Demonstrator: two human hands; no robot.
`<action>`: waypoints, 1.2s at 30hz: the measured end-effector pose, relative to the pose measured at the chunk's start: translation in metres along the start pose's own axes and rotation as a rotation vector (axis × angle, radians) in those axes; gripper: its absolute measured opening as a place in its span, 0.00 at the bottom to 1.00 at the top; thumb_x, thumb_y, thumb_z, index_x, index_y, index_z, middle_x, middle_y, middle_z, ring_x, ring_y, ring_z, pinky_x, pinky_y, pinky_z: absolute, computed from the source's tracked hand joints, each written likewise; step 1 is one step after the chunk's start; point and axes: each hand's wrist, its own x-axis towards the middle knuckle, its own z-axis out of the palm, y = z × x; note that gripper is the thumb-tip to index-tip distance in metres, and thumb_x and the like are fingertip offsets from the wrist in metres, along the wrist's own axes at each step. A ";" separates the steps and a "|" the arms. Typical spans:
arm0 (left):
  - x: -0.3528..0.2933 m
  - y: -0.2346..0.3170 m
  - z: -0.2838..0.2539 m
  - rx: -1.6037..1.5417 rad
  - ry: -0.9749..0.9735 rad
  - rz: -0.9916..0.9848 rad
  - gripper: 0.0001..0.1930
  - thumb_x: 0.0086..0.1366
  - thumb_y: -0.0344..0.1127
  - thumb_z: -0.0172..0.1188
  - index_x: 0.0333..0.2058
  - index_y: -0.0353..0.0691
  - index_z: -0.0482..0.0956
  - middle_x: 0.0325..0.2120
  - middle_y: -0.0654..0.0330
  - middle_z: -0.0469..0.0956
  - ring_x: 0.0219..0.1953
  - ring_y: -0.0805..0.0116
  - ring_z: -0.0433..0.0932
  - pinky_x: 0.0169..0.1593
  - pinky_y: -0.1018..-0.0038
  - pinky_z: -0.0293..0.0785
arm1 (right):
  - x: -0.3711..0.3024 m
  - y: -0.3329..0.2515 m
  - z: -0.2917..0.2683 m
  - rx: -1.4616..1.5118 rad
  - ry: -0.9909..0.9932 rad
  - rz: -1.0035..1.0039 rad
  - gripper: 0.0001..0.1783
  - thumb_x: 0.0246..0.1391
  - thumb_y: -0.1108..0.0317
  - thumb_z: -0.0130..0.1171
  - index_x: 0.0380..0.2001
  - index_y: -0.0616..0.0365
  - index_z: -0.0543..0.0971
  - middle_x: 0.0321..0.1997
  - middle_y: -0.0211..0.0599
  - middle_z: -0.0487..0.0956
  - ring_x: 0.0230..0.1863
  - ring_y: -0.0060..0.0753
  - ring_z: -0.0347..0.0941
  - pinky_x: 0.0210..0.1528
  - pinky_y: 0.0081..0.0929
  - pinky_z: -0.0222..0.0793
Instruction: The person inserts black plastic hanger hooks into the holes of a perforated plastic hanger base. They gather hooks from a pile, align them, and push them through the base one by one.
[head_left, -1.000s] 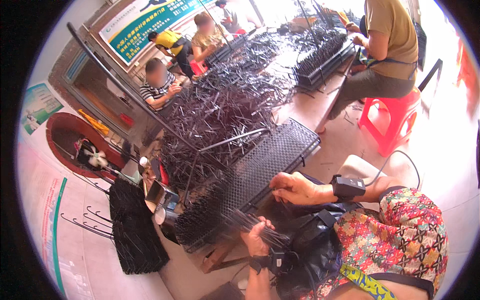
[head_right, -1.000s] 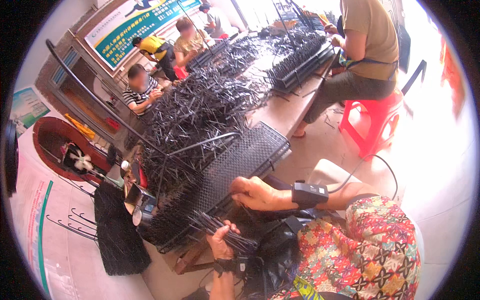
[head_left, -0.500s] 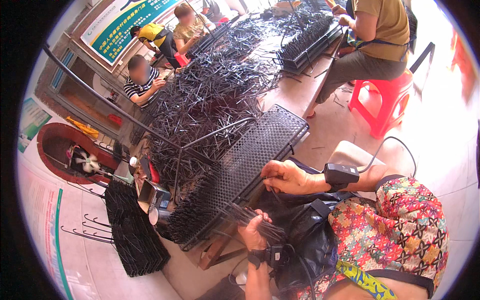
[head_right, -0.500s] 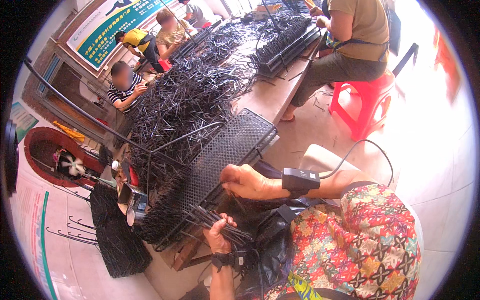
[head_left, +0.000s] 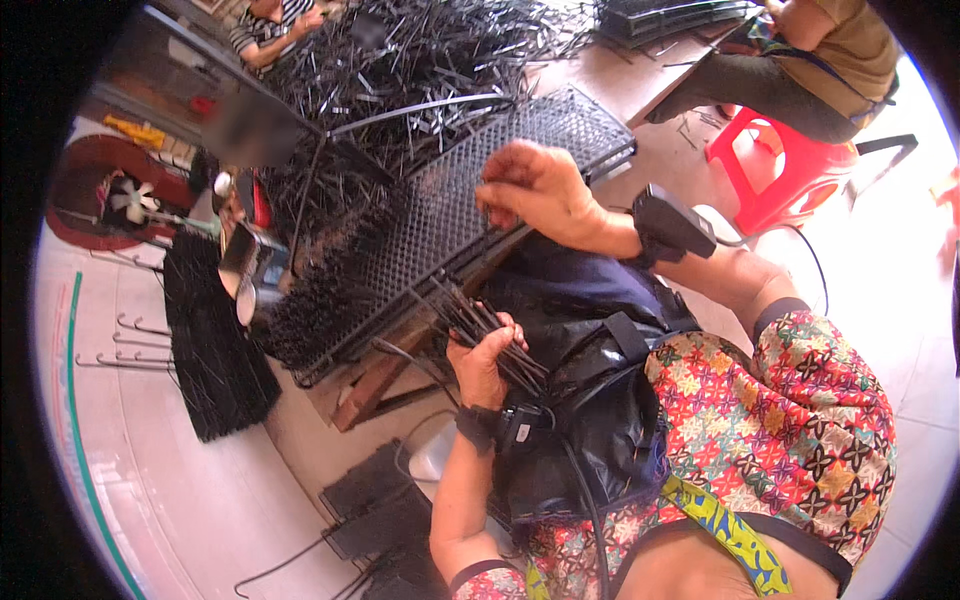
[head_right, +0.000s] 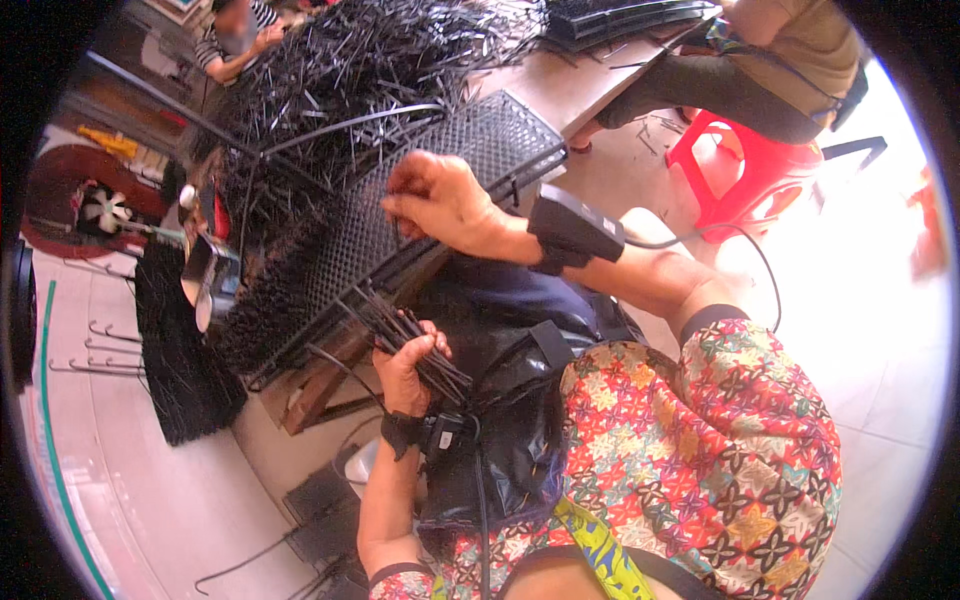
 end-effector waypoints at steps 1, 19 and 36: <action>-0.001 -0.002 -0.001 0.000 0.001 0.000 0.20 0.49 0.20 0.59 0.41 0.37 0.67 0.28 0.55 0.75 0.26 0.64 0.76 0.29 0.69 0.77 | 0.007 0.001 0.005 0.014 -0.015 -0.027 0.07 0.53 0.76 0.58 0.35 0.63 0.72 0.25 0.34 0.77 0.23 0.21 0.73 0.24 0.18 0.70; -0.011 0.026 -0.006 0.010 0.084 -0.028 0.17 0.50 0.21 0.60 0.40 0.36 0.69 0.26 0.55 0.75 0.24 0.63 0.76 0.26 0.69 0.75 | 0.084 0.046 0.098 -0.293 -0.009 -0.379 0.08 0.50 0.72 0.63 0.29 0.62 0.73 0.22 0.32 0.78 0.22 0.17 0.74 0.23 0.16 0.72; -0.010 0.048 -0.003 -0.094 0.011 -0.065 0.20 0.48 0.19 0.60 0.42 0.37 0.67 0.27 0.54 0.75 0.25 0.63 0.76 0.28 0.69 0.75 | 0.073 0.022 0.112 -0.997 -0.301 -0.553 0.21 0.49 0.55 0.59 0.18 0.64 0.73 0.13 0.51 0.71 0.20 0.53 0.73 0.22 0.40 0.69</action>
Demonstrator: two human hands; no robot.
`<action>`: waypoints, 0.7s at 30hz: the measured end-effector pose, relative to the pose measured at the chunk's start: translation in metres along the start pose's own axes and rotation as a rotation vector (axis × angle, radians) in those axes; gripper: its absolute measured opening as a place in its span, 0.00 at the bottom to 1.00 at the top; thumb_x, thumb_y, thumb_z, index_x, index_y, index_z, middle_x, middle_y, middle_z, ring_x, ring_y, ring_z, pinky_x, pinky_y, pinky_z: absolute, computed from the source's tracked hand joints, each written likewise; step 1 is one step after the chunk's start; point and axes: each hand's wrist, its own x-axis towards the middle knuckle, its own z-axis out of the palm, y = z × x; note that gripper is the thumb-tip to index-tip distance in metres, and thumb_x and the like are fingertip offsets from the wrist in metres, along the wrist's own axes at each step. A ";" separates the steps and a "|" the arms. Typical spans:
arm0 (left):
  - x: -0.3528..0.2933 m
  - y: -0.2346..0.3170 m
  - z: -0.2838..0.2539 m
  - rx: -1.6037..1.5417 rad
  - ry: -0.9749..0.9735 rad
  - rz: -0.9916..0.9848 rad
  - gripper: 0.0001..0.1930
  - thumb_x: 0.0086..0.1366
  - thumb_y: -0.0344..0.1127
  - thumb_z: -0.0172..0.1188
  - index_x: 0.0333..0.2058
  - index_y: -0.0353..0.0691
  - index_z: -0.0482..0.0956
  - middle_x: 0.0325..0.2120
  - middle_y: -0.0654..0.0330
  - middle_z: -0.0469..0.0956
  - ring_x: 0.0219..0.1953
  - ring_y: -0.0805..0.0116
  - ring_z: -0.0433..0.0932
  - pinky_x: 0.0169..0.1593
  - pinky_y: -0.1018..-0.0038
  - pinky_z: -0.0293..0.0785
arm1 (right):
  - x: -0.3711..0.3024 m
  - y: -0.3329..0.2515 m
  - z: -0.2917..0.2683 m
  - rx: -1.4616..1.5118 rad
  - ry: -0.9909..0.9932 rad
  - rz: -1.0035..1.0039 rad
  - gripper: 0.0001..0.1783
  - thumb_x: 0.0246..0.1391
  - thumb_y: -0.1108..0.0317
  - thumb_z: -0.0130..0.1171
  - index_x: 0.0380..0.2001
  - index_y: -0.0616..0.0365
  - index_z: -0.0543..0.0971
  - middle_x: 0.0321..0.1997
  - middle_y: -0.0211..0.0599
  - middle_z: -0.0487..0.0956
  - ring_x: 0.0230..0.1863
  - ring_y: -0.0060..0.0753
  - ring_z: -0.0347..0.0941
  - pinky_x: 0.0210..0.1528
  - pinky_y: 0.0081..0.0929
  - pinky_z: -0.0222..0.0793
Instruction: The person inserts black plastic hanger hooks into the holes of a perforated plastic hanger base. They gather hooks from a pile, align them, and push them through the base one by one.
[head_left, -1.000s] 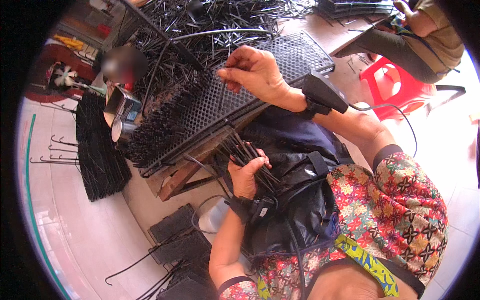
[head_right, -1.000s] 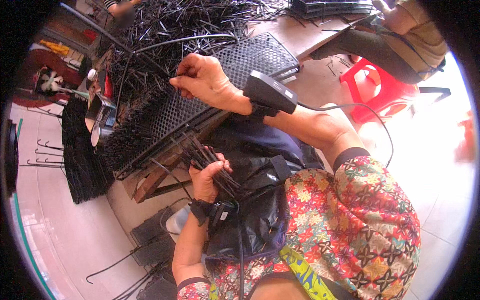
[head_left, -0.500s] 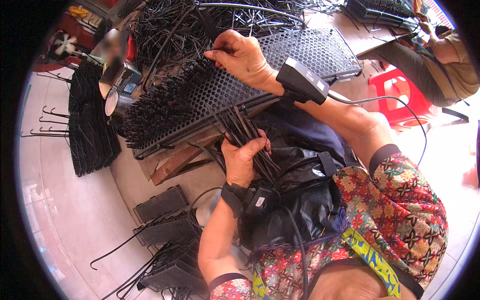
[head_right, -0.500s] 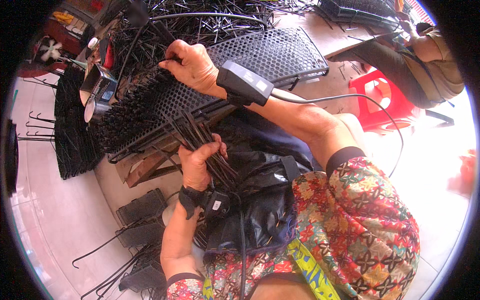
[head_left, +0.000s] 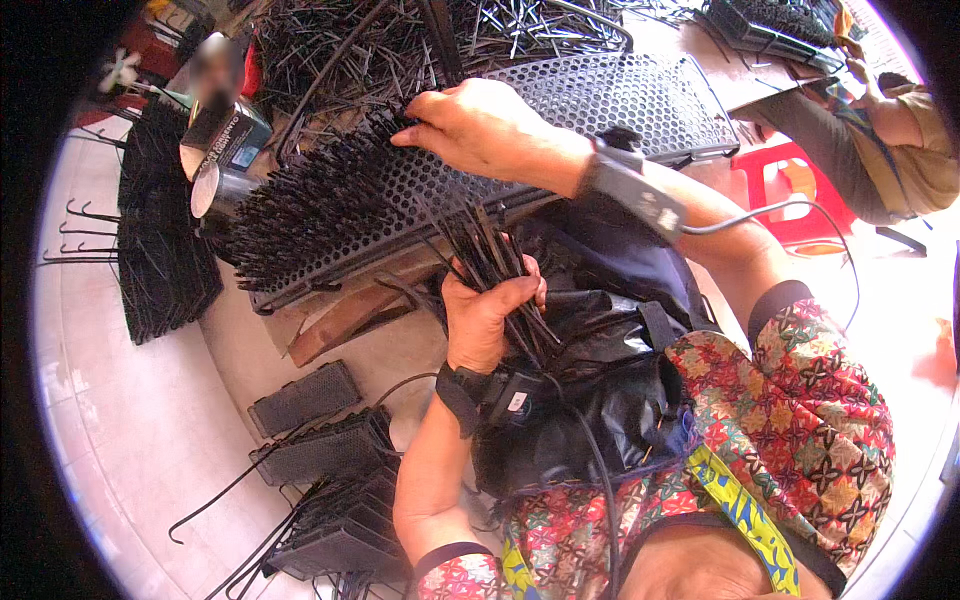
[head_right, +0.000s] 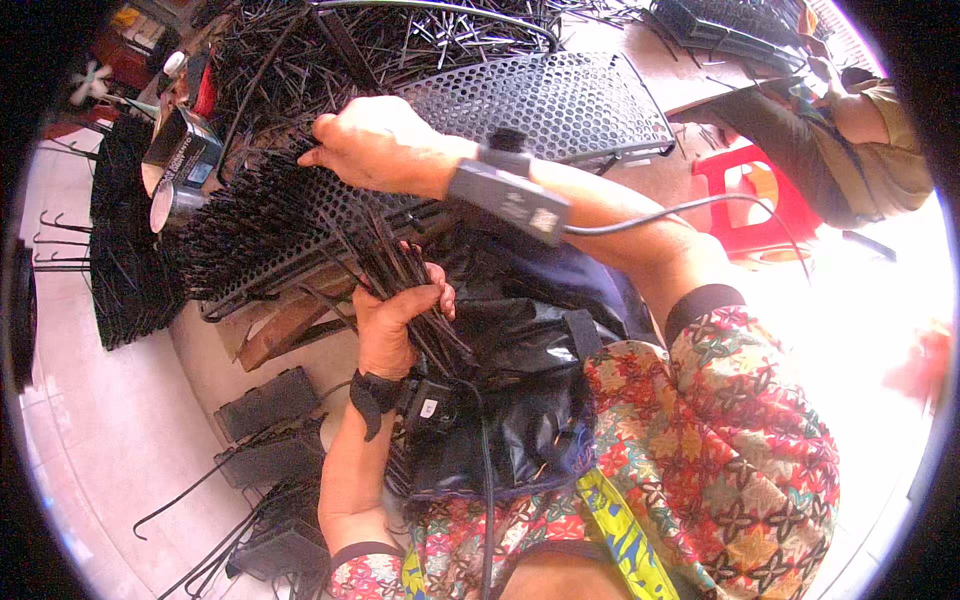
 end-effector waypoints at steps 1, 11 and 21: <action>0.000 0.000 0.000 -0.004 0.000 -0.004 0.20 0.48 0.20 0.61 0.41 0.37 0.68 0.26 0.55 0.75 0.24 0.65 0.76 0.27 0.70 0.75 | -0.005 -0.004 -0.007 0.116 -0.065 0.061 0.22 0.49 0.54 0.59 0.19 0.65 0.75 0.13 0.51 0.71 0.19 0.50 0.73 0.22 0.38 0.68; -0.001 -0.003 0.004 0.119 -0.106 -0.040 0.22 0.44 0.22 0.62 0.41 0.33 0.68 0.25 0.54 0.74 0.24 0.63 0.74 0.28 0.70 0.73 | -0.049 -0.011 -0.053 0.673 -0.529 0.468 0.12 0.50 0.65 0.61 0.25 0.65 0.78 0.16 0.28 0.73 0.19 0.16 0.67 0.21 0.19 0.62; 0.004 -0.005 -0.003 0.099 -0.081 -0.049 0.21 0.46 0.23 0.63 0.41 0.35 0.69 0.26 0.55 0.75 0.24 0.65 0.75 0.27 0.71 0.74 | -0.026 0.009 -0.058 0.615 -0.074 0.479 0.13 0.51 0.65 0.59 0.22 0.65 0.78 0.16 0.32 0.76 0.18 0.20 0.70 0.20 0.22 0.65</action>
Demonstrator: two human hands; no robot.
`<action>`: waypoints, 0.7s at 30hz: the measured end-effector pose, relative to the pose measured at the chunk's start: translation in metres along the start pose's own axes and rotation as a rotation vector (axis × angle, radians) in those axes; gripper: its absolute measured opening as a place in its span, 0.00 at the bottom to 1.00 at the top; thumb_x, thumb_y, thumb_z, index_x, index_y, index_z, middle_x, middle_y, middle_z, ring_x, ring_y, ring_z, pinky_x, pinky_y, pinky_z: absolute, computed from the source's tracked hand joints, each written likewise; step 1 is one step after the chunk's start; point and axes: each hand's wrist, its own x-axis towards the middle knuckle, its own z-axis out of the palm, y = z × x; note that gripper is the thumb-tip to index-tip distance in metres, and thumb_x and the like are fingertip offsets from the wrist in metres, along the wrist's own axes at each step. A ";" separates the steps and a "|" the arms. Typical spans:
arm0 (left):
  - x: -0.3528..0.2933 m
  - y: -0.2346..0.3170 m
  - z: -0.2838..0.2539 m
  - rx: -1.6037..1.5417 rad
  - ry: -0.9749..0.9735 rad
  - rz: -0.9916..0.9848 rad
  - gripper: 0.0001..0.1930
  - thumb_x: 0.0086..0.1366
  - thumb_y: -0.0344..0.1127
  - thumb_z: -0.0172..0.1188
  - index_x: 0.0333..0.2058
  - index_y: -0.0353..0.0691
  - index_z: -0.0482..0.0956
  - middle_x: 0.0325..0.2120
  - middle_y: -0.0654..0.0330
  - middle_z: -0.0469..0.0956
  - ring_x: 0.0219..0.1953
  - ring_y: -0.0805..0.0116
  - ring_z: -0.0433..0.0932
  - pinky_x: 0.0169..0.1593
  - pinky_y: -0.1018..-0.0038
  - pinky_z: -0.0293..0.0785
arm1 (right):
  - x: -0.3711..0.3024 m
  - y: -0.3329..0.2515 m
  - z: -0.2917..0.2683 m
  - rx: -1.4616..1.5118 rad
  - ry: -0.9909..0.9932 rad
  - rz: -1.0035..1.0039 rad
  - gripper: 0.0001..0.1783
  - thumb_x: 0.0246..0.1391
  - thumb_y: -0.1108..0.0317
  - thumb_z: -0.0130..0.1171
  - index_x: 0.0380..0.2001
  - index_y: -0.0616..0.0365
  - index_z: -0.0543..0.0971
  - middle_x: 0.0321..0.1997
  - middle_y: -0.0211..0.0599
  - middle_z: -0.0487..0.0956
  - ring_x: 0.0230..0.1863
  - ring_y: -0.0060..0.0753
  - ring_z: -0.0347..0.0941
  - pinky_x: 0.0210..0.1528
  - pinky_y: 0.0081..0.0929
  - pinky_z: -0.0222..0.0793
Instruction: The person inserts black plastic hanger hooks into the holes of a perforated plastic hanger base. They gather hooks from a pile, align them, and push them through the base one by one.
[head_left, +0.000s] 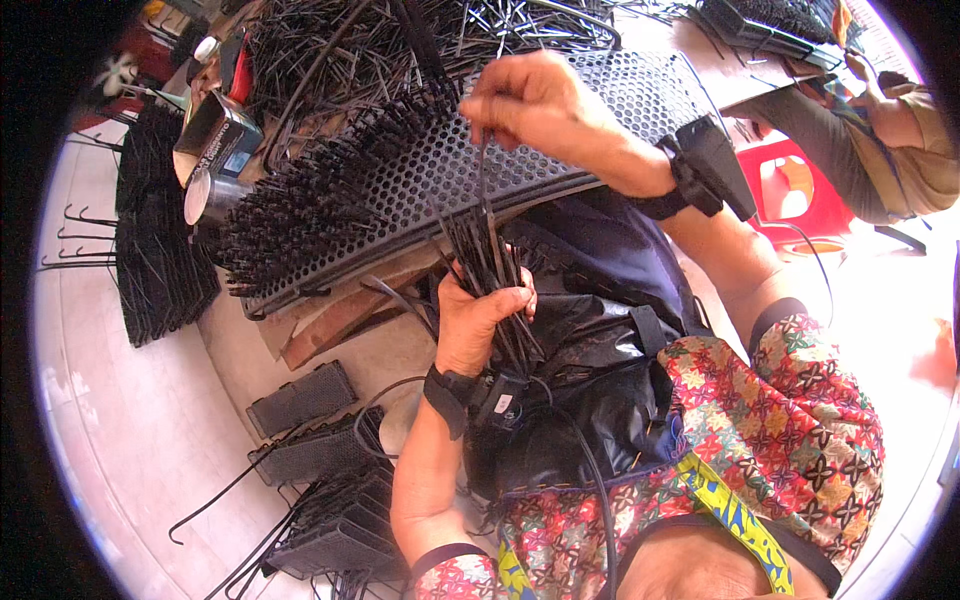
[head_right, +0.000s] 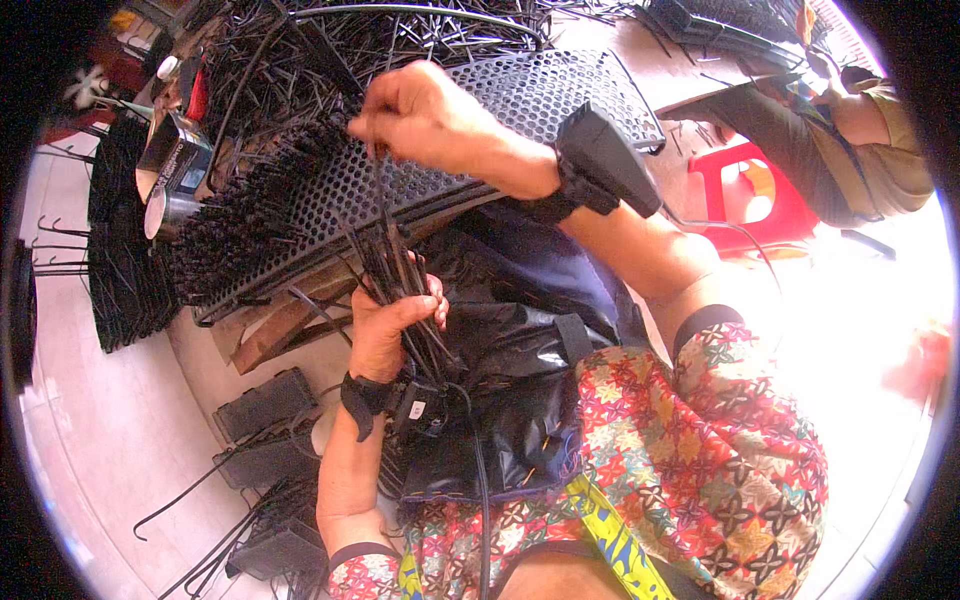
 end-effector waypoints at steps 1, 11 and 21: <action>-0.001 -0.001 -0.001 0.010 0.002 -0.011 0.23 0.45 0.22 0.62 0.42 0.36 0.68 0.26 0.54 0.74 0.24 0.63 0.75 0.27 0.70 0.74 | 0.004 0.002 0.000 0.063 0.058 -0.055 0.13 0.52 0.65 0.59 0.22 0.65 0.77 0.16 0.31 0.76 0.18 0.19 0.70 0.20 0.21 0.65; -0.004 0.004 0.003 0.009 0.078 -0.062 0.24 0.44 0.21 0.62 0.43 0.36 0.67 0.25 0.54 0.74 0.23 0.62 0.75 0.27 0.69 0.74 | 0.033 0.025 0.021 -0.296 0.415 -0.497 0.09 0.49 0.67 0.62 0.23 0.60 0.76 0.16 0.45 0.73 0.18 0.46 0.72 0.20 0.31 0.67; -0.008 0.000 0.002 -0.051 0.065 -0.051 0.20 0.46 0.22 0.62 0.40 0.34 0.69 0.26 0.56 0.75 0.23 0.66 0.75 0.28 0.72 0.74 | 0.038 0.017 0.023 -0.450 0.314 -0.620 0.11 0.47 0.66 0.61 0.22 0.60 0.71 0.18 0.47 0.72 0.23 0.55 0.72 0.23 0.41 0.67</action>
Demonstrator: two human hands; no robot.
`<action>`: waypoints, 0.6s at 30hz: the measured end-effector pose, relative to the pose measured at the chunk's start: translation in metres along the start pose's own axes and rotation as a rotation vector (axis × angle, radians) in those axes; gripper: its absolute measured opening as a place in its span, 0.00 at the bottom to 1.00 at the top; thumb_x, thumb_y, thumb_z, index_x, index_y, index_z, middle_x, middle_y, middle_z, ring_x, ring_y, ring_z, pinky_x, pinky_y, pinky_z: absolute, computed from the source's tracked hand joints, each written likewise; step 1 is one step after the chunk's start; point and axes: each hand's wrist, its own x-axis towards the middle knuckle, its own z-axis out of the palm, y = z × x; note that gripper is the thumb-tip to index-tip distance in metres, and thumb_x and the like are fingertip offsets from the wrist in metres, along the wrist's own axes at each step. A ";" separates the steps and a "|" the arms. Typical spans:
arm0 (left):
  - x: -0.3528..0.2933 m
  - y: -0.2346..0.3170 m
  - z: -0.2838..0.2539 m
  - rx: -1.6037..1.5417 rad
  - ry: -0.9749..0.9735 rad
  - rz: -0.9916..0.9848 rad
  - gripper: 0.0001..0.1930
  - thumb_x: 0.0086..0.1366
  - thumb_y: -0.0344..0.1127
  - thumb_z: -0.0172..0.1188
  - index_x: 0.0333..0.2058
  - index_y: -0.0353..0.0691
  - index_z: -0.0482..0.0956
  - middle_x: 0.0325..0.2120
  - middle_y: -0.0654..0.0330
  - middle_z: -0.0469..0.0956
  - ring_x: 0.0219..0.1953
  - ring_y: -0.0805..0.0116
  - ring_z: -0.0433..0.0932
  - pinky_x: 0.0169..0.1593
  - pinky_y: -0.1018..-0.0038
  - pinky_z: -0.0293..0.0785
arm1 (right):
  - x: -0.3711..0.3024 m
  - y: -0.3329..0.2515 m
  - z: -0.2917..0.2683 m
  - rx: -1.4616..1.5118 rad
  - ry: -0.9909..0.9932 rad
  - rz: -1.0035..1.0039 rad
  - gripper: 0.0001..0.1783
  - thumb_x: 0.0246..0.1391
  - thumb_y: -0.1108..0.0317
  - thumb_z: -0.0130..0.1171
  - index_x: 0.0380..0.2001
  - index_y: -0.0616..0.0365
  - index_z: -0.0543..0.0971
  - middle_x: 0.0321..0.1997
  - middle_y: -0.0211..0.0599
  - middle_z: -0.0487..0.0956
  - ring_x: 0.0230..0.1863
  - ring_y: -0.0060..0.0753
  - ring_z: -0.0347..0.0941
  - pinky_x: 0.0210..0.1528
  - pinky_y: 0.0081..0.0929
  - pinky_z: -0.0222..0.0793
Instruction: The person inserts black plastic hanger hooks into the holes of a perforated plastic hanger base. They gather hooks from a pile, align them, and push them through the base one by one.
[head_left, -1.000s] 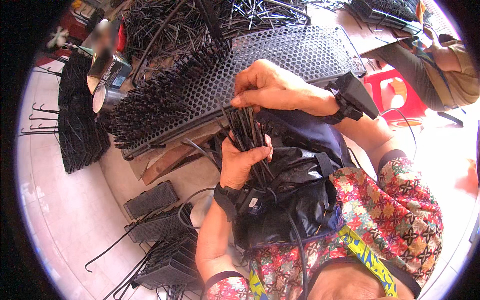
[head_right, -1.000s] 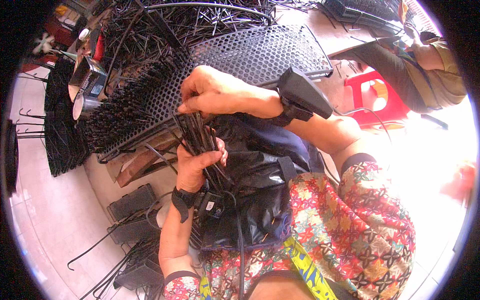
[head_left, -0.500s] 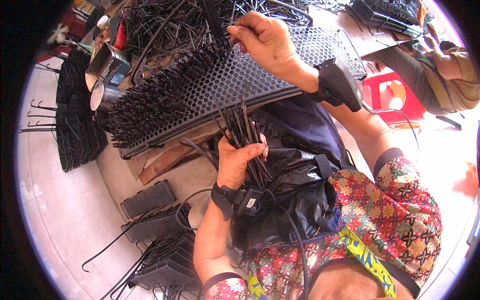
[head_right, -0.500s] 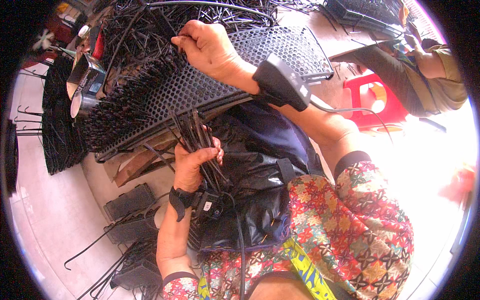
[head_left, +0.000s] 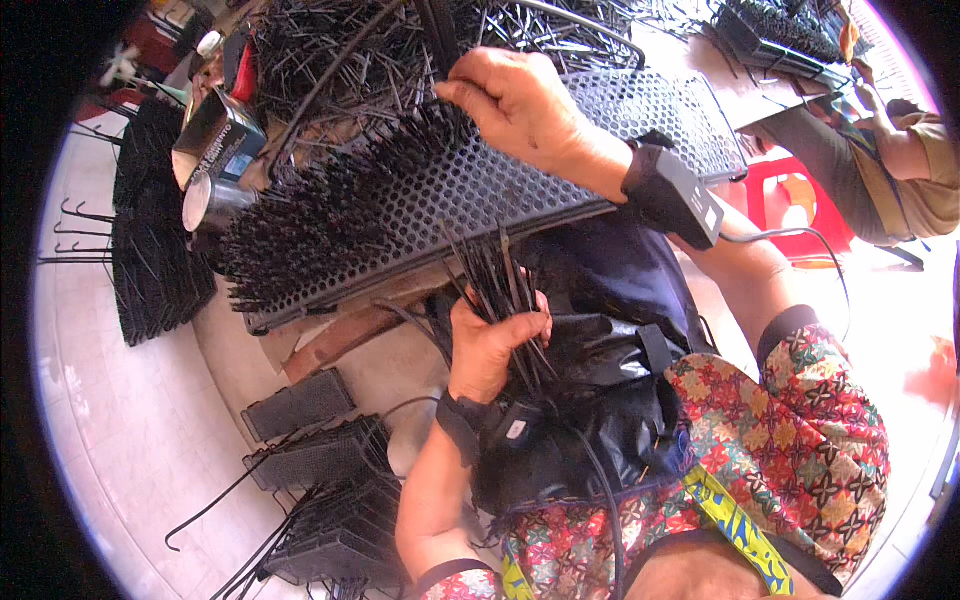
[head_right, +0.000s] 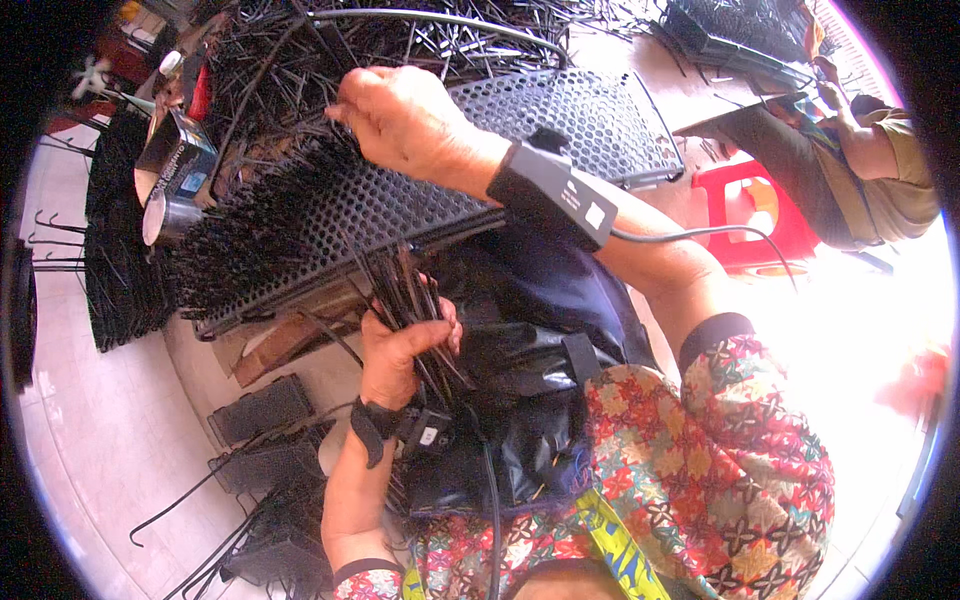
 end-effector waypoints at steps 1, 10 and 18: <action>0.001 0.001 0.000 -0.007 -0.011 0.009 0.18 0.47 0.23 0.63 0.39 0.33 0.70 0.26 0.57 0.76 0.23 0.68 0.75 0.28 0.73 0.74 | 0.002 0.000 0.001 0.014 0.014 -0.047 0.12 0.47 0.67 0.61 0.21 0.60 0.70 0.18 0.47 0.72 0.22 0.56 0.71 0.22 0.42 0.67; -0.001 0.003 0.003 0.026 0.019 -0.029 0.23 0.44 0.21 0.62 0.42 0.37 0.67 0.26 0.54 0.75 0.23 0.63 0.75 0.28 0.69 0.74 | -0.002 0.000 0.004 -0.152 -0.162 -0.059 0.09 0.47 0.67 0.57 0.23 0.60 0.70 0.18 0.46 0.72 0.21 0.52 0.72 0.20 0.40 0.68; 0.005 -0.005 0.001 0.031 -0.006 -0.007 0.23 0.44 0.20 0.61 0.42 0.36 0.68 0.25 0.54 0.74 0.23 0.63 0.74 0.27 0.69 0.73 | -0.004 -0.004 0.007 -0.378 -0.410 -0.146 0.06 0.43 0.69 0.58 0.27 0.58 0.75 0.19 0.43 0.75 0.24 0.49 0.75 0.24 0.39 0.71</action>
